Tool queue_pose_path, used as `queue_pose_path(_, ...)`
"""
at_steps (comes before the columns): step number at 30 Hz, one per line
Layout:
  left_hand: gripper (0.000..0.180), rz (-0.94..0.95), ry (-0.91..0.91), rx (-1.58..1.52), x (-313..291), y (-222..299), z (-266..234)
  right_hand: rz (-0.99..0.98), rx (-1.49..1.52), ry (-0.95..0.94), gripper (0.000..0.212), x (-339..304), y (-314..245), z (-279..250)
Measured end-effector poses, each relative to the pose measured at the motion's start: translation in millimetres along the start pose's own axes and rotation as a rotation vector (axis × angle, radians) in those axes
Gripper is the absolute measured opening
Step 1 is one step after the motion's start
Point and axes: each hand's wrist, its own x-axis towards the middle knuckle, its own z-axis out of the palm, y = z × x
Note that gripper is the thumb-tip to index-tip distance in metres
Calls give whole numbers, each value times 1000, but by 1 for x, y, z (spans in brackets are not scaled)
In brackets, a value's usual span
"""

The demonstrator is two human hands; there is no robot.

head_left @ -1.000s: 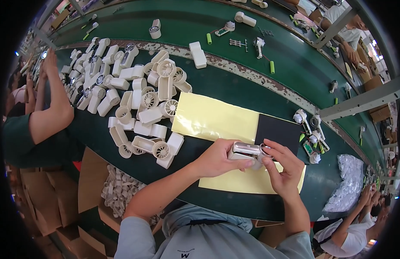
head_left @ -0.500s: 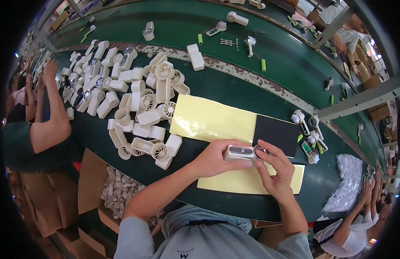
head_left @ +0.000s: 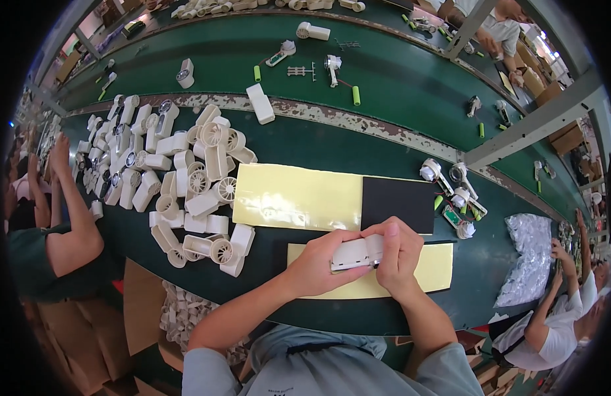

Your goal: The person assembles small handheld fans by hand, inserting fan blades, batteries, and internal circuitry into plastic handheld fan housings on a factory production line.

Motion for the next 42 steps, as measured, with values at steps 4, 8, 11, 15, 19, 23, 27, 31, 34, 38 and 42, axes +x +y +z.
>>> queue_pose_path(4, 56, -23, -16, 74, -2, 0, 1, -70, -18, 43, 45, 1, -1, 5)
queue_pose_path(8, 54, 35, 18, 93, -2, 1, 2, -108, -18, 71, 46, 1, 1, 7)
queue_pose_path(11, 51, 79, 8, 114, -1, 2, -3, -91, 1, 67, 49, 3, 0, 6)
queue_pose_path(15, 46, 9, 16, -12, 3, -6, -5, 52, 97, 14, 42, 0, 0, 4)
queue_pose_path(19, 38, -506, -241, -698, 9, -6, -26, -393, -164, 94, 39, 1, -3, -5)
queue_pose_path(23, 52, -709, -258, -966, 8, -10, -16, -590, -193, -53, 23, -10, 0, 6)
queue_pose_path(27, 31, -458, -248, -577, -2, -1, -10, -432, -20, 130, 25, -5, 3, 3)
queue_pose_path(31, 63, 212, -37, 172, -5, 4, 3, -347, -38, 157, 30, -6, 3, 0)
queue_pose_path(34, 60, 330, 27, 177, -7, -6, 5, -351, -27, 192, 34, -6, 1, 5)
queue_pose_path(38, 59, 349, -10, 155, -4, -7, -1, -382, 13, 181, 34, -7, 3, 5)
queue_pose_path(42, 57, 414, -2, 160, -2, -3, -4, -386, 83, 154, 34, -7, -2, 4)
